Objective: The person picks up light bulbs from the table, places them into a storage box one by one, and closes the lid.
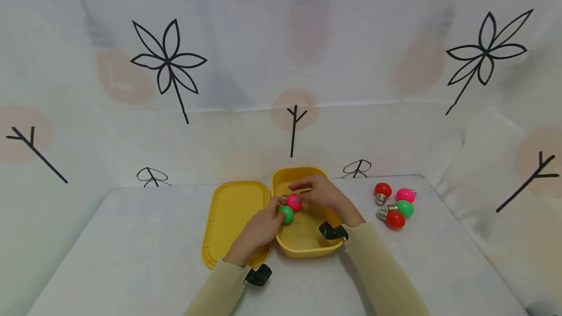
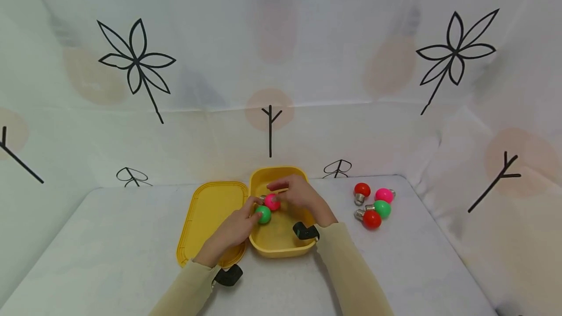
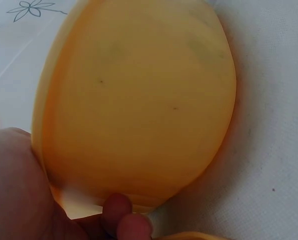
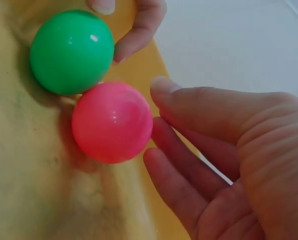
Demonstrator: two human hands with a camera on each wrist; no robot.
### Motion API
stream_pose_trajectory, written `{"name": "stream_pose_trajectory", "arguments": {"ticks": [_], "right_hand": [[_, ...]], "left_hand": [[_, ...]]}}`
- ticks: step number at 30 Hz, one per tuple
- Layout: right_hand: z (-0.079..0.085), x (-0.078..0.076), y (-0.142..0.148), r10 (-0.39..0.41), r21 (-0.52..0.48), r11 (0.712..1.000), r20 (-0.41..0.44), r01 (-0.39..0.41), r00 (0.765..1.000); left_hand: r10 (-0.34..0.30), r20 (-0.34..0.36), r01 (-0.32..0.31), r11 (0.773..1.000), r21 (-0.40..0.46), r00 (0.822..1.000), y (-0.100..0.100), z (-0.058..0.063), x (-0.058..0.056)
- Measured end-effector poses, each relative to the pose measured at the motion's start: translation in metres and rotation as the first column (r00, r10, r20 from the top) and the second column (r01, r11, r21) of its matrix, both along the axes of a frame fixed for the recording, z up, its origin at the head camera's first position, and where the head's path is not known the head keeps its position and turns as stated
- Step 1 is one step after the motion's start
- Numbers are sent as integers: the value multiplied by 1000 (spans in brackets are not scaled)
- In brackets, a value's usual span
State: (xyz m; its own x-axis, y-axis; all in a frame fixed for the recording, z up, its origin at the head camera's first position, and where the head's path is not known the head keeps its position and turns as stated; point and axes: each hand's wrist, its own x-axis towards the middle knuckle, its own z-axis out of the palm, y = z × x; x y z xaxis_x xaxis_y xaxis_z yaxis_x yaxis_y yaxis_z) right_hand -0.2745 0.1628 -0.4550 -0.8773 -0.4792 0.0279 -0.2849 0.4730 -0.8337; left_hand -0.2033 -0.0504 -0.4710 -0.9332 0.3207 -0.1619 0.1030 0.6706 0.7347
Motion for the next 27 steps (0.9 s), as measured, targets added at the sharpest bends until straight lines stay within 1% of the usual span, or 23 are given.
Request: {"name": "stream_pose_trajectory", "arguments": {"ticks": [5,7,12,18,22,27], "right_hand": [[0,-1,-2,7,-24,1000,-13,-7,1000],[1,-1,-2,-10,-29,1000,-7,9,1000],[6,4,-4,-78,-45,996,30,79,996],[5,3,-2,-111,-95,989,40,114,993],[4,2,-2,-114,-123,986,22,116,993],[5,3,-2,-116,-135,984,7,116,993]], "left_hand": [[-4,-2,4,1000,2,1000,-1,1,0],[-5,1,5,1000,4,1000,-1,1,0],[-11,1,11,1000,4,1000,1,0,0],[-10,-2,10,1000,-27,1000,1,3,0],[-8,-7,8,999,-36,1000,1,5,0],[-13,-6,13,999,-36,1000,1,4,-1]]}}
